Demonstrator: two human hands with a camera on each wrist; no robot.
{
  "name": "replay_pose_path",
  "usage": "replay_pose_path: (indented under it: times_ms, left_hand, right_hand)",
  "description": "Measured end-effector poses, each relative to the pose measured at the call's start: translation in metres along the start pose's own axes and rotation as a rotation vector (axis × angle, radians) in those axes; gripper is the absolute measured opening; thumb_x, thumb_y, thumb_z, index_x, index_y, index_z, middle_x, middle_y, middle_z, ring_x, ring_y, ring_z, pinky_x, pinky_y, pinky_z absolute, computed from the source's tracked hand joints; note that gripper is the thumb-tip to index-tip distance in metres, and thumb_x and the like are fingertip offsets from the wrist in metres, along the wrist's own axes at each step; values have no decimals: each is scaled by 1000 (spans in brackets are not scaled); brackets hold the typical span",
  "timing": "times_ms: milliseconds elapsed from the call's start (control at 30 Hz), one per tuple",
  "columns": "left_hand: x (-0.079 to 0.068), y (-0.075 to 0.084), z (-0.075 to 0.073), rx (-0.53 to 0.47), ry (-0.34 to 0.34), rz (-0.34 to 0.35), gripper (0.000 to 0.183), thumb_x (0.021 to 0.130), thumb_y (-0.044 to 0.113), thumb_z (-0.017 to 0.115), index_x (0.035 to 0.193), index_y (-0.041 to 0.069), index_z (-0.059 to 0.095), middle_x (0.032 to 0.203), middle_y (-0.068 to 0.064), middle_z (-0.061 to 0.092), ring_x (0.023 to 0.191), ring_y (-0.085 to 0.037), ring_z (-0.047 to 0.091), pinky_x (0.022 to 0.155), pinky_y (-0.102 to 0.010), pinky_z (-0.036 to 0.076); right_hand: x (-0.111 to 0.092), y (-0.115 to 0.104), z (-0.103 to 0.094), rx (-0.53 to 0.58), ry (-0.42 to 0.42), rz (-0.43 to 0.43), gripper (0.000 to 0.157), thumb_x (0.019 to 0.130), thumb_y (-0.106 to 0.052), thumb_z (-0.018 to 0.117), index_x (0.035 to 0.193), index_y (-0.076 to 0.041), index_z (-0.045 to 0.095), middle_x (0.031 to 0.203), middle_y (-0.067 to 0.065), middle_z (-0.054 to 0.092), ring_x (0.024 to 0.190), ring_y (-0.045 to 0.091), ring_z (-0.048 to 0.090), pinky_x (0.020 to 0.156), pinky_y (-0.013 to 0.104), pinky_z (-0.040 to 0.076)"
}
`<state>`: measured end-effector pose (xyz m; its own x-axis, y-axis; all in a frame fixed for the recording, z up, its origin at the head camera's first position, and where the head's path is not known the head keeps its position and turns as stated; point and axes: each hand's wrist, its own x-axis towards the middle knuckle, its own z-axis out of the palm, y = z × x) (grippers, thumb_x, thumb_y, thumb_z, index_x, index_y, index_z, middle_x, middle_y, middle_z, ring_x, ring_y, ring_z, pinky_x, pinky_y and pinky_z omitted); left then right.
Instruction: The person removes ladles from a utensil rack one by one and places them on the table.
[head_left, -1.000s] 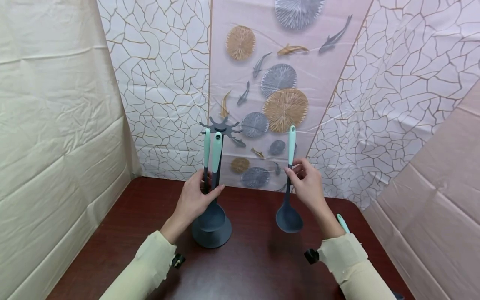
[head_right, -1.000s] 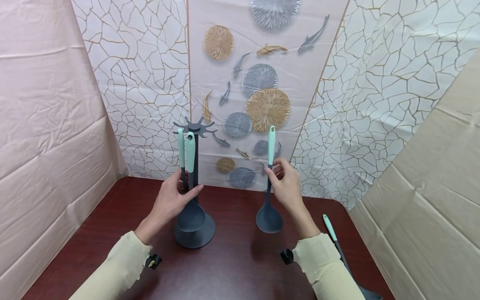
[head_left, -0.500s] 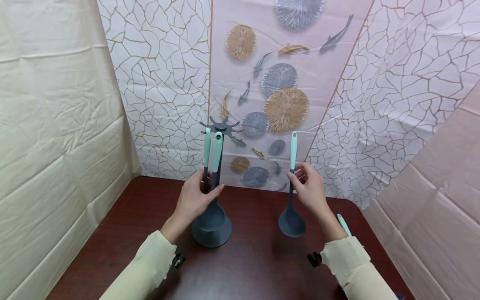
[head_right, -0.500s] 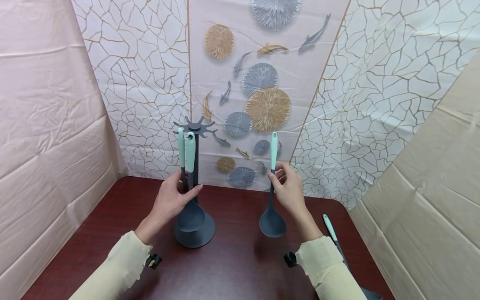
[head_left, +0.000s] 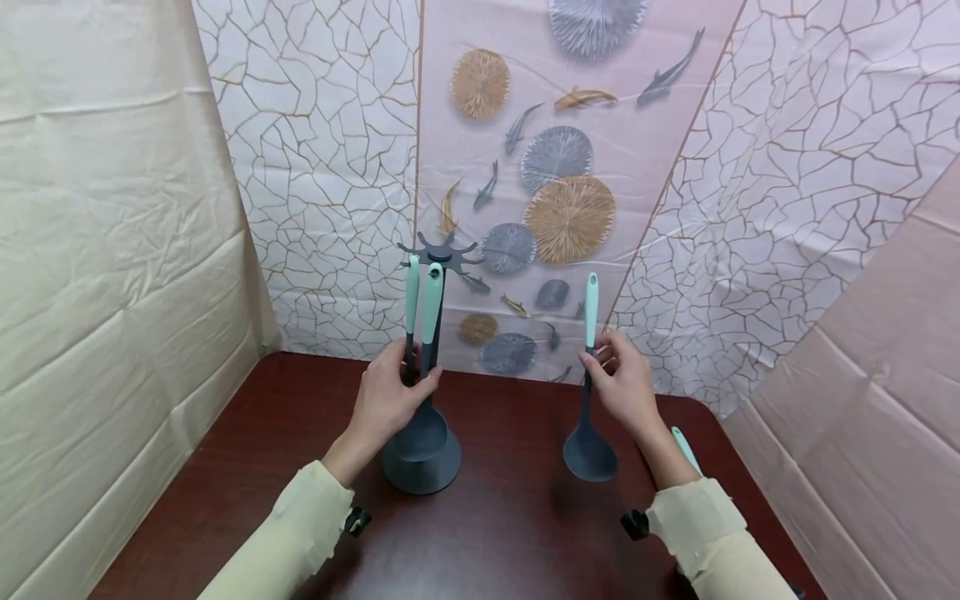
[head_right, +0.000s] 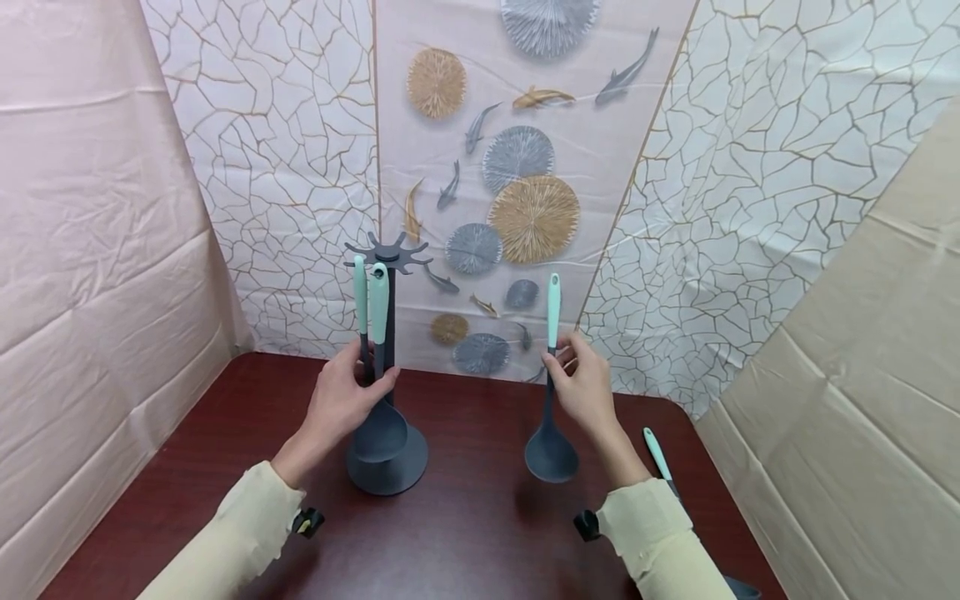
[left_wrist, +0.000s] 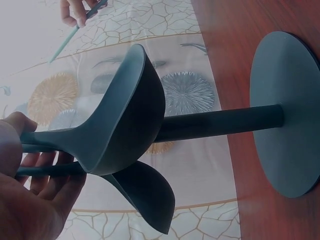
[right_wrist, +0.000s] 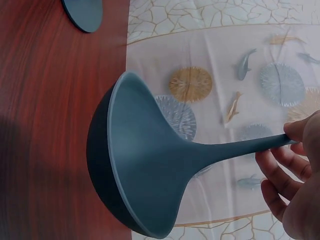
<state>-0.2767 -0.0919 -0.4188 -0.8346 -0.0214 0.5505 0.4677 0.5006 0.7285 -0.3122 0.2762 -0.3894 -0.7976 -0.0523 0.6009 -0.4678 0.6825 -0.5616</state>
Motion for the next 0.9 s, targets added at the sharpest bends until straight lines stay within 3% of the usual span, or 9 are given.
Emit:
replay_pose_path:
  times_ms: [900]
  left_hand:
    - [2,1,2,25,5,-12,25,96,31,79,100,18,58,90,-2,59,72,-16,62,60,-36,54]
  right_hand:
    - [-18,26,-2,-91,-62,16,15,101,-14,75,108,-6,65,80,8,70,64,25,65,54,30,49]
